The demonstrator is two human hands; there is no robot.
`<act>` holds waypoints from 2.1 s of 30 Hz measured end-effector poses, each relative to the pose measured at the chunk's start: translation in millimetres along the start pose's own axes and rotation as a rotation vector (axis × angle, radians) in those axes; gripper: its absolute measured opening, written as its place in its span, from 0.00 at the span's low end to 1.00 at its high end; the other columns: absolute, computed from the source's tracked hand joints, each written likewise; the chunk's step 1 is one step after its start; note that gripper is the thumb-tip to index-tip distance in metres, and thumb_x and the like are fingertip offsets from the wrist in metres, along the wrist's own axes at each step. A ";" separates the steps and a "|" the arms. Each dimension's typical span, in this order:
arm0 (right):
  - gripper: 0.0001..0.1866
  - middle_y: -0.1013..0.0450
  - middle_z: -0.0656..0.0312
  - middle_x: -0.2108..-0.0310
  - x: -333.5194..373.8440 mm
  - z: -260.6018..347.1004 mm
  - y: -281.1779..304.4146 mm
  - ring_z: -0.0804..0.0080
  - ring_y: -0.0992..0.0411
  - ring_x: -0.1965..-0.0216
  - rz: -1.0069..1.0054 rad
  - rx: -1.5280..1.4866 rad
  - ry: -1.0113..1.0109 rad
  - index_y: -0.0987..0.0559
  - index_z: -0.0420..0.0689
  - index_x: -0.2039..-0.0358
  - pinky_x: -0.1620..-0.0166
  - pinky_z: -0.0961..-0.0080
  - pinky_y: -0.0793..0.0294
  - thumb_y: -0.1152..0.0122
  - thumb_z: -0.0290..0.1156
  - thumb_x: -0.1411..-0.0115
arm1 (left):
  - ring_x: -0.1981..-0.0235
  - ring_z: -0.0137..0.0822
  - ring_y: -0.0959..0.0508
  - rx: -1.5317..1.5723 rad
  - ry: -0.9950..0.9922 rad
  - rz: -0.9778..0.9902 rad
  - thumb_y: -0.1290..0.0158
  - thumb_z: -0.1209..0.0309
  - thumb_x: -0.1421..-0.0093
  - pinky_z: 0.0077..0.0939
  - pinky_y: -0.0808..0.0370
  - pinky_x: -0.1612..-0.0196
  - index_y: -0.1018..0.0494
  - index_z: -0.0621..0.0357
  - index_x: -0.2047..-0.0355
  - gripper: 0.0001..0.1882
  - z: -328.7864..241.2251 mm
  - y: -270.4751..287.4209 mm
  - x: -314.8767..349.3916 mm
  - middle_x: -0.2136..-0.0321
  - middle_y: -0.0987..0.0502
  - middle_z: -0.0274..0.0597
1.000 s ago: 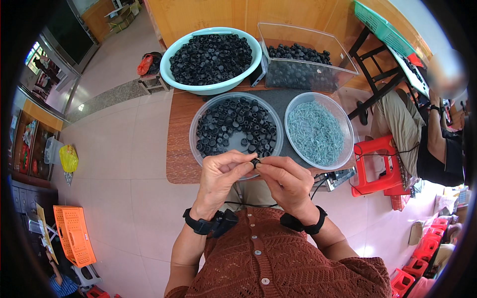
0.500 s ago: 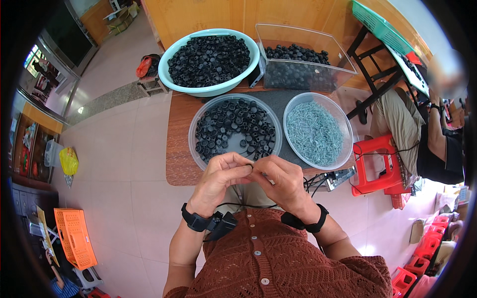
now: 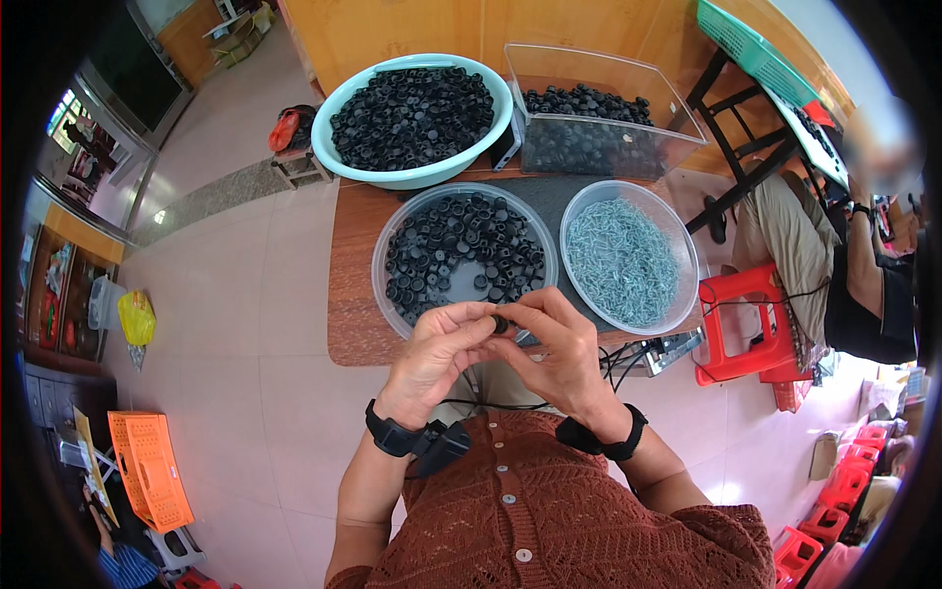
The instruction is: The recorder is inspecting and sorting small black plastic components at a workshop table.
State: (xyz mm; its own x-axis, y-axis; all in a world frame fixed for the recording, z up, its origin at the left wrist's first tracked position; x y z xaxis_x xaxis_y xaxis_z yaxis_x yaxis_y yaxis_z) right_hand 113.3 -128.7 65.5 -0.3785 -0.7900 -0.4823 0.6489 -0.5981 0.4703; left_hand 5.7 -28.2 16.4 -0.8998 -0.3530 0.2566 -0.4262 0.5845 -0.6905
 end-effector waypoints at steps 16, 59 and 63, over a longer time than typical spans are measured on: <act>0.14 0.34 0.61 0.73 -1.7 5.9 1.5 0.64 0.31 0.72 0.178 0.166 0.197 0.23 0.38 0.66 0.73 0.70 0.28 0.39 0.20 0.58 | 0.66 0.29 0.21 -0.184 0.067 0.014 0.43 0.71 0.44 0.22 0.23 0.62 0.26 0.64 0.61 0.12 -2.4 5.1 2.5 0.66 0.22 0.40; 0.18 0.24 0.60 0.73 -135.6 -55.8 81.8 0.79 0.28 0.74 -0.316 0.165 0.014 0.22 0.37 0.59 0.69 0.81 0.29 0.35 0.23 0.53 | 0.65 0.33 0.21 -0.192 -0.212 -0.324 0.50 0.69 0.38 0.23 0.22 0.63 0.31 0.59 0.56 0.12 1.9 34.6 24.1 0.61 0.24 0.45; 0.20 0.24 0.62 0.68 -145.1 -55.5 89.8 0.79 0.28 0.72 -0.461 -0.062 0.114 0.24 0.38 0.55 0.68 0.82 0.28 0.38 0.21 0.51 | 0.66 0.32 0.21 -0.180 -0.216 -0.335 0.50 0.70 0.38 0.22 0.22 0.63 0.30 0.59 0.58 0.10 6.4 42.9 24.9 0.63 0.23 0.45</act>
State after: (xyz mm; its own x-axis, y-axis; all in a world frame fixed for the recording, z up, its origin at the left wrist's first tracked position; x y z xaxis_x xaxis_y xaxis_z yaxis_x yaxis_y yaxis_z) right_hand 263.1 -60.2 136.7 -0.5634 -0.4222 -0.7101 0.4701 -0.8707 0.1446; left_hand -34.4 -16.5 -11.1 -0.6767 -0.6787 0.2854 -0.7182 0.5230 -0.4590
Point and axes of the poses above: each hand's wrist, its own x-axis away from the middle knuckle, its own y-axis out of the back of the hand, z = x × y, the point moved 3 cm from there along -x, towards the middle knuckle
